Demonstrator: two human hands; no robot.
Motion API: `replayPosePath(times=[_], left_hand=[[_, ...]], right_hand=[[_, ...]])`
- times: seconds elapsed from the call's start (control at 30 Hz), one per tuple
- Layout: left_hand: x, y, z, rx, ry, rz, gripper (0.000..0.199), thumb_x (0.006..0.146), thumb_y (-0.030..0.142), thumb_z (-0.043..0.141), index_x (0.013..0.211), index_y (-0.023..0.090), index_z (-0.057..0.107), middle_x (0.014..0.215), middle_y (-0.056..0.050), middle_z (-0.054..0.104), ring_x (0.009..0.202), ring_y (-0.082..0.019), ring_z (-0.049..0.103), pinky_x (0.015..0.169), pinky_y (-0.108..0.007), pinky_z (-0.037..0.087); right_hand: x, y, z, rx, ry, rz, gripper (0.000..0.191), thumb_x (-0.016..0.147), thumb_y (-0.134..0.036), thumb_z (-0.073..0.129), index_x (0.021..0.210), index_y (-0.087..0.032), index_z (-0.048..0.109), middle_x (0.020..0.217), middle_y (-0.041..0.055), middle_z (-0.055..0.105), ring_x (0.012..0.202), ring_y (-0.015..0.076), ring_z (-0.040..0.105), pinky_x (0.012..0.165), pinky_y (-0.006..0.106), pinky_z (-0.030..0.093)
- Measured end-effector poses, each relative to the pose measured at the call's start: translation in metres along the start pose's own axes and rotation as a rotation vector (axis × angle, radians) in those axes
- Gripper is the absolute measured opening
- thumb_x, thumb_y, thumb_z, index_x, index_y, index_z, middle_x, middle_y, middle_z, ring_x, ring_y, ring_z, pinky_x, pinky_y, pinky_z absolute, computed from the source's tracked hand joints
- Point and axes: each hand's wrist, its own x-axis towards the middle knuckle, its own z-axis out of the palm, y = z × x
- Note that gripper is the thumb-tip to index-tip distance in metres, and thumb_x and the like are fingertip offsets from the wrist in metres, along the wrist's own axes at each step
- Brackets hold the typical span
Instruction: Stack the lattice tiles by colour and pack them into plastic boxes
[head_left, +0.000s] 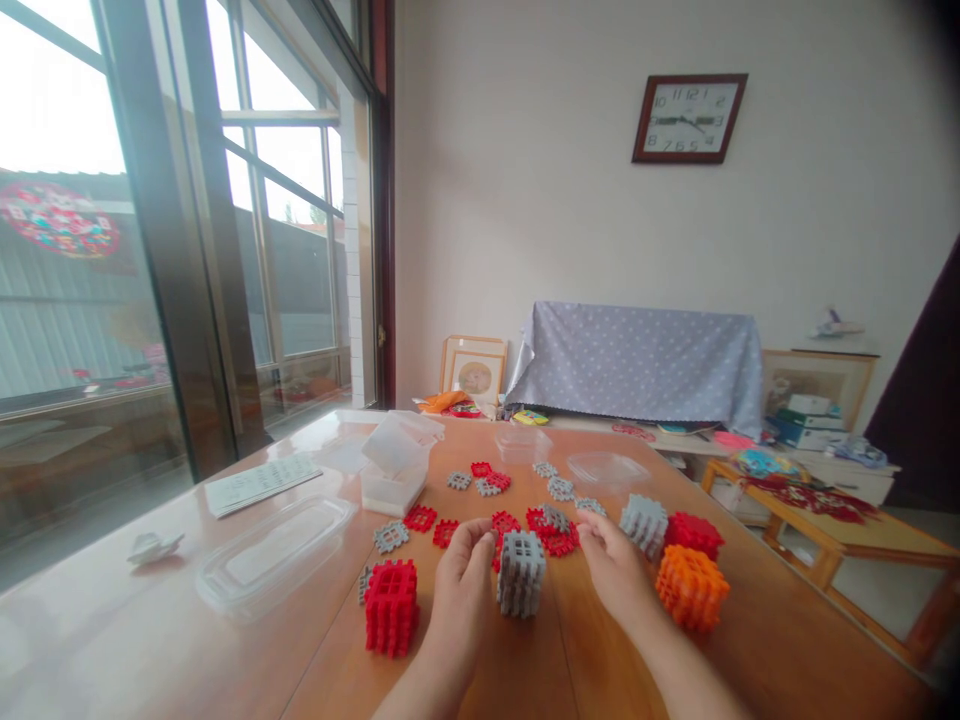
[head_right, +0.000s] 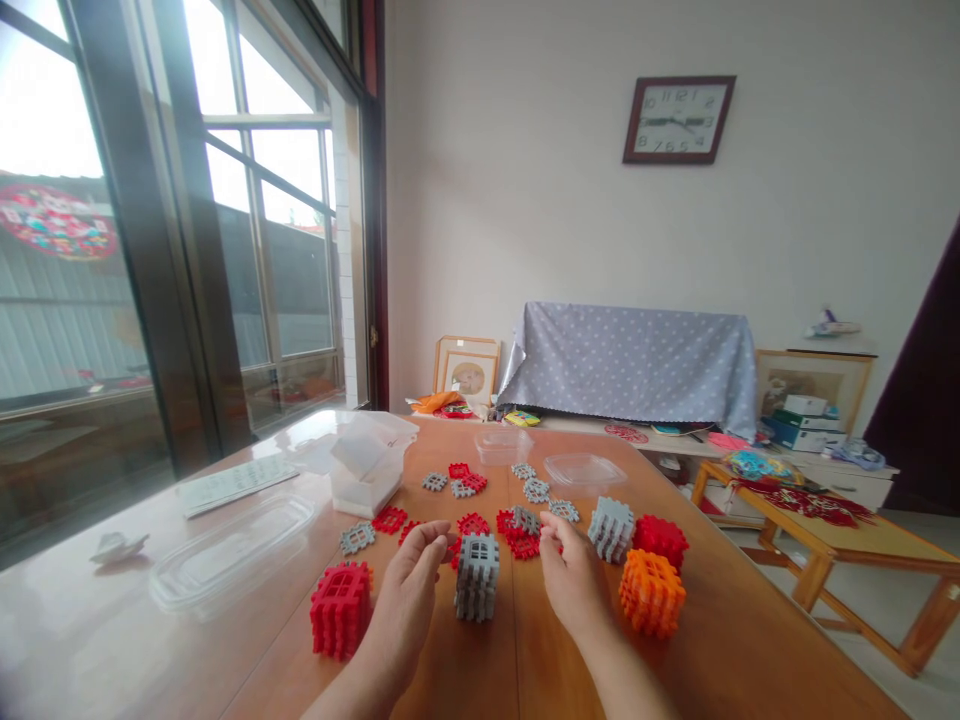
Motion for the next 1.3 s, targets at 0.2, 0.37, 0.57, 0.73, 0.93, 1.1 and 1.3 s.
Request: replayPosePath(times=[0.2, 0.37, 0.57, 0.73, 0.93, 1.1, 1.3], left_hand=[[0.005, -0.006, 0.0, -0.04, 0.017, 0.006, 0.033, 0.079, 0.046, 0.069, 0.097, 0.018, 0.068, 0.094, -0.007, 0.072, 0.091, -0.025, 0.065, 0.084, -0.032, 0.046], [0.009, -0.007, 0.001, -0.023, 0.01, 0.033, 0.029, 0.079, 0.043, 0.067, 0.093, 0.017, 0.066, 0.089, -0.007, 0.071, 0.09, -0.025, 0.064, 0.085, -0.033, 0.046], [0.012, -0.005, 0.004, -0.022, -0.013, 0.007, 0.03, 0.079, 0.044, 0.064, 0.093, 0.017, 0.065, 0.088, -0.007, 0.071, 0.088, -0.026, 0.064, 0.08, -0.033, 0.048], [0.014, -0.003, 0.006, -0.065, -0.008, -0.024, 0.032, 0.075, 0.045, 0.068, 0.091, 0.018, 0.066, 0.084, -0.007, 0.07, 0.084, -0.026, 0.065, 0.074, -0.033, 0.05], [0.017, -0.008, 0.008, -0.087, -0.019, -0.034, 0.03, 0.076, 0.043, 0.068, 0.091, 0.017, 0.066, 0.085, -0.007, 0.069, 0.083, -0.023, 0.063, 0.072, -0.031, 0.048], [0.021, -0.018, 0.011, -0.138, -0.04, -0.034, 0.03, 0.079, 0.043, 0.068, 0.093, 0.017, 0.064, 0.084, -0.005, 0.068, 0.078, -0.02, 0.06, 0.066, -0.027, 0.045], [0.02, -0.014, 0.013, -0.186, -0.037, -0.045, 0.032, 0.077, 0.044, 0.071, 0.091, 0.017, 0.063, 0.082, -0.004, 0.067, 0.073, -0.017, 0.059, 0.061, -0.025, 0.042]], right_hand=[[-0.002, 0.009, 0.012, -0.084, 0.026, -0.027, 0.052, 0.093, -0.04, 0.045, 0.137, -0.016, 0.057, 0.125, 0.0152, 0.069, 0.116, 0.0251, 0.067, 0.104, 0.042, 0.05], [0.001, -0.013, 0.017, 0.025, -0.015, 0.081, 0.058, 0.09, -0.041, 0.05, 0.143, -0.017, 0.052, 0.138, 0.0183, 0.063, 0.126, 0.0259, 0.063, 0.107, 0.041, 0.049], [0.028, -0.019, 0.012, -0.127, -0.095, 0.124, 0.06, 0.089, -0.03, 0.046, 0.148, -0.02, 0.048, 0.142, 0.0129, 0.062, 0.131, 0.0233, 0.06, 0.11, 0.038, 0.046], [0.052, -0.005, 0.022, -0.509, -0.22, 0.119, 0.058, 0.088, -0.025, 0.047, 0.146, -0.021, 0.051, 0.141, 0.0128, 0.063, 0.129, 0.0261, 0.06, 0.106, 0.038, 0.045], [0.064, -0.004, 0.04, -0.704, -0.282, 0.099, 0.058, 0.087, -0.03, 0.054, 0.142, -0.015, 0.054, 0.138, 0.0198, 0.064, 0.129, 0.0389, 0.055, 0.105, 0.05, 0.041], [0.066, -0.003, 0.041, -0.773, -0.316, 0.084, 0.047, 0.087, -0.036, 0.054, 0.128, -0.018, 0.065, 0.119, 0.0184, 0.073, 0.115, 0.0391, 0.063, 0.094, 0.048, 0.047], [0.063, 0.001, 0.037, -0.783, -0.255, -0.013, 0.062, 0.083, -0.034, 0.059, 0.143, -0.018, 0.054, 0.133, 0.0169, 0.066, 0.124, 0.0375, 0.058, 0.103, 0.047, 0.043]])
